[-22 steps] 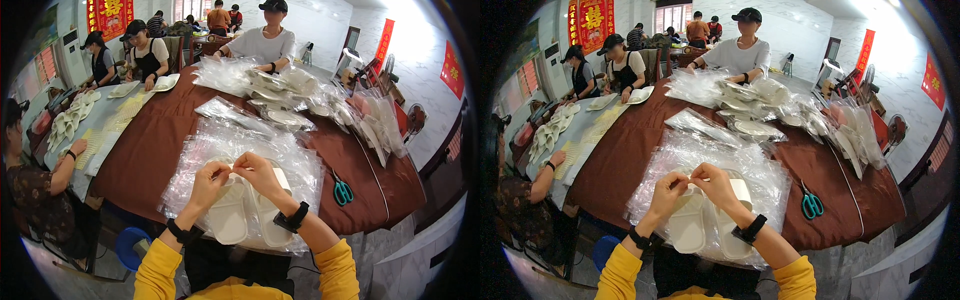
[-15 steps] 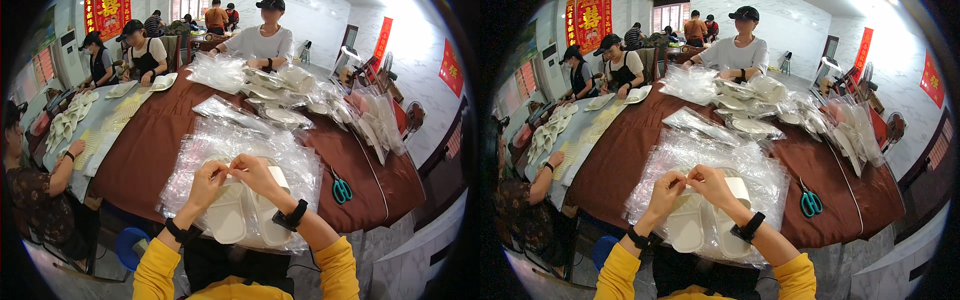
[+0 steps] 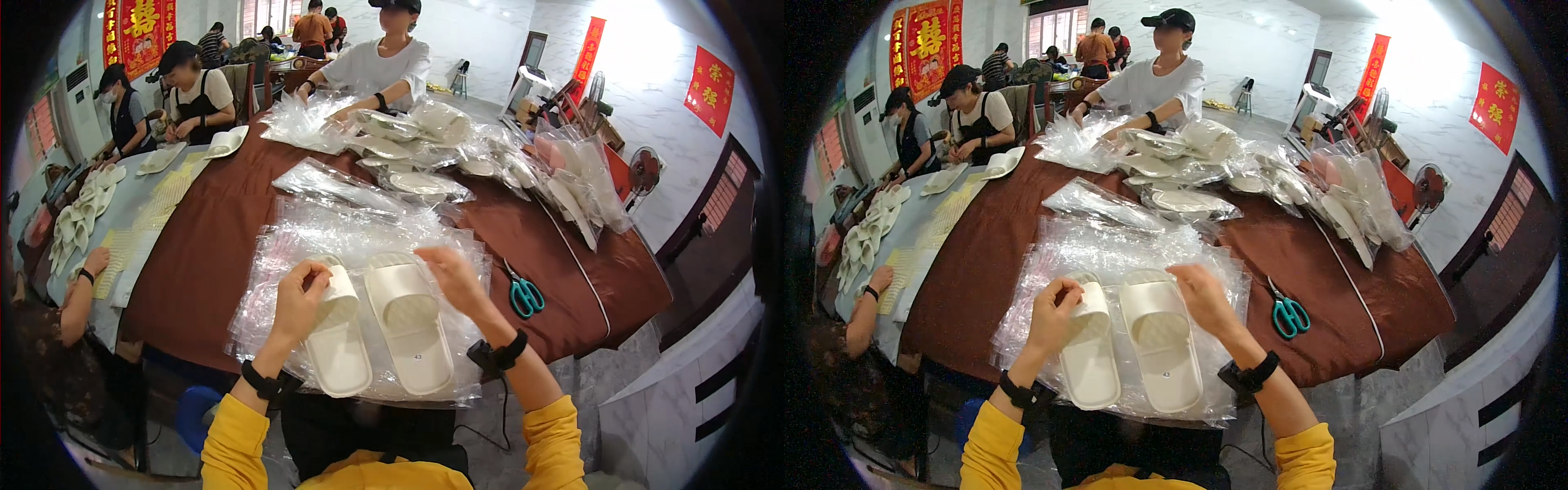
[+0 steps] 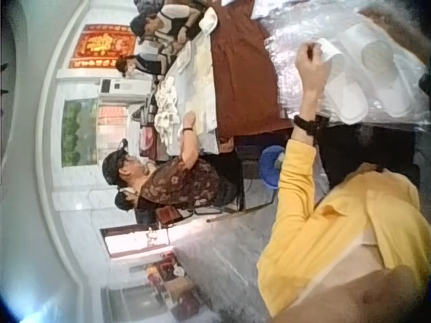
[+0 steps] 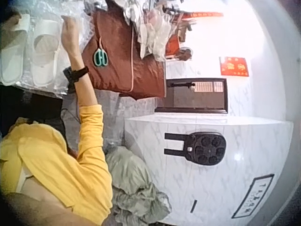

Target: Packing pairs of white slippers into clear plastic bags in a manufacturing facility.

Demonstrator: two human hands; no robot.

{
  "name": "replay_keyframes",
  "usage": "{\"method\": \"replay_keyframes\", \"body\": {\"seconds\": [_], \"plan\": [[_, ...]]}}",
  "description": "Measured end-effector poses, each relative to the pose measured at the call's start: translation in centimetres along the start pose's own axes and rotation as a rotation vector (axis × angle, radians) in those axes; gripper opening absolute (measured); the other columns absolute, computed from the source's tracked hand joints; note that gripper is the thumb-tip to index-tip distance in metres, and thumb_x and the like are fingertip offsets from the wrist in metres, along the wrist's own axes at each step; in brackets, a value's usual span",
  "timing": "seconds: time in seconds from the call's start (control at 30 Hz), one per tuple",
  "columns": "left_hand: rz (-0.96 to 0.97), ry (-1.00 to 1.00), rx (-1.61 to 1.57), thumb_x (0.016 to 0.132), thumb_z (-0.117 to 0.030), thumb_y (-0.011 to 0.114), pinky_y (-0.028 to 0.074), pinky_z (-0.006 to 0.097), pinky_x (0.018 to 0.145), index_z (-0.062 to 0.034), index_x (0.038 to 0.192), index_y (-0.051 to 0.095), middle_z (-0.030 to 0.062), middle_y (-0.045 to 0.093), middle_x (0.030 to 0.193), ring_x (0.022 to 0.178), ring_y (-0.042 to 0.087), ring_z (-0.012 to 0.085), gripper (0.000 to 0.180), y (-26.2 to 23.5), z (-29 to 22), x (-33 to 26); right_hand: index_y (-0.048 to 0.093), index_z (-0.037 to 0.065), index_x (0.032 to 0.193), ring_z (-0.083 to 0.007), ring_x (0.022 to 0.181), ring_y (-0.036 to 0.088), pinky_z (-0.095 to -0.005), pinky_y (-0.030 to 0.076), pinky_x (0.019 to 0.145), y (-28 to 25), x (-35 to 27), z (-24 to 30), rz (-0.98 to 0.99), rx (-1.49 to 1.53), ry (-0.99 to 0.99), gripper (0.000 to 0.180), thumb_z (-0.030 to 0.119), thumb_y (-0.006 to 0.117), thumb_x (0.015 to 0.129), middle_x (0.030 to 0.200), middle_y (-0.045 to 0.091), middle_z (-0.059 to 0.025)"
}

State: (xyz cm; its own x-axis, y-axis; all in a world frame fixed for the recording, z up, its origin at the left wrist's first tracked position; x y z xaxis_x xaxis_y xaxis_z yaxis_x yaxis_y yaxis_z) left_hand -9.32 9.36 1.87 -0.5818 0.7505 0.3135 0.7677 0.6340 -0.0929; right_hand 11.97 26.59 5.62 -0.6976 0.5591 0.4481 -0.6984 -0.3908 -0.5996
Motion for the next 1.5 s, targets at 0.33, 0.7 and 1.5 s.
{"method": "replay_keyframes", "body": {"seconds": [0.33,0.7,1.5], "plan": [[-0.387,-0.133,-0.081,0.094,-0.009,0.060,0.045,0.020,0.056,-0.0056,0.095,0.062,-0.0014,0.058,0.078,0.064,0.054,0.0060,0.005,-20.4,3.3,4.4,0.053,0.005,0.134,-0.0400,0.131,0.038,-0.0461,0.033,0.111,2.6,-3.8,-3.4,0.199,-0.295,-0.075,0.051,0.029,0.064,0.090,0.142,0.043,-0.0197],[-1.227,0.250,1.296,0.092,-0.001,0.055,0.048,0.034,0.097,0.0043,0.129,0.052,0.0151,0.064,0.108,0.107,0.061,0.0293,0.037,-38.8,6.5,-1.0,0.052,0.003,0.134,-0.0405,0.134,0.035,-0.0463,0.032,0.112,2.2,-3.6,-2.2,0.216,-0.227,-0.083,0.053,0.027,0.066,0.089,0.144,0.041,-0.0211],[0.103,-0.174,1.046,0.083,-0.053,0.068,0.044,0.047,0.098,0.0107,0.138,0.038,0.0261,0.050,0.126,0.120,0.046,0.0418,0.089,-11.4,-1.7,-8.4,0.059,0.022,0.135,-0.0443,0.148,-0.003,-0.0756,0.013,0.106,-0.9,-6.3,-3.2,0.250,-0.488,0.118,0.075,0.054,0.080,0.070,0.161,0.010,-0.0196]]}}
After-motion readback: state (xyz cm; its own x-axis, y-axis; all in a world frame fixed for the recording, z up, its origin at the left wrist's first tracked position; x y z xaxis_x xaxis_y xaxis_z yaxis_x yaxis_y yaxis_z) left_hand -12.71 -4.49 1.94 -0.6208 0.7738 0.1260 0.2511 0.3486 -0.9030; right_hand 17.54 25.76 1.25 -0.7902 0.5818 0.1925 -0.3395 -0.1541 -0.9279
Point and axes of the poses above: each hand's wrist, its own x-axis towards the middle knuckle, its own y-axis out of the palm, z = x × y, the point moved 5 cm from there along x, towards the middle knuckle
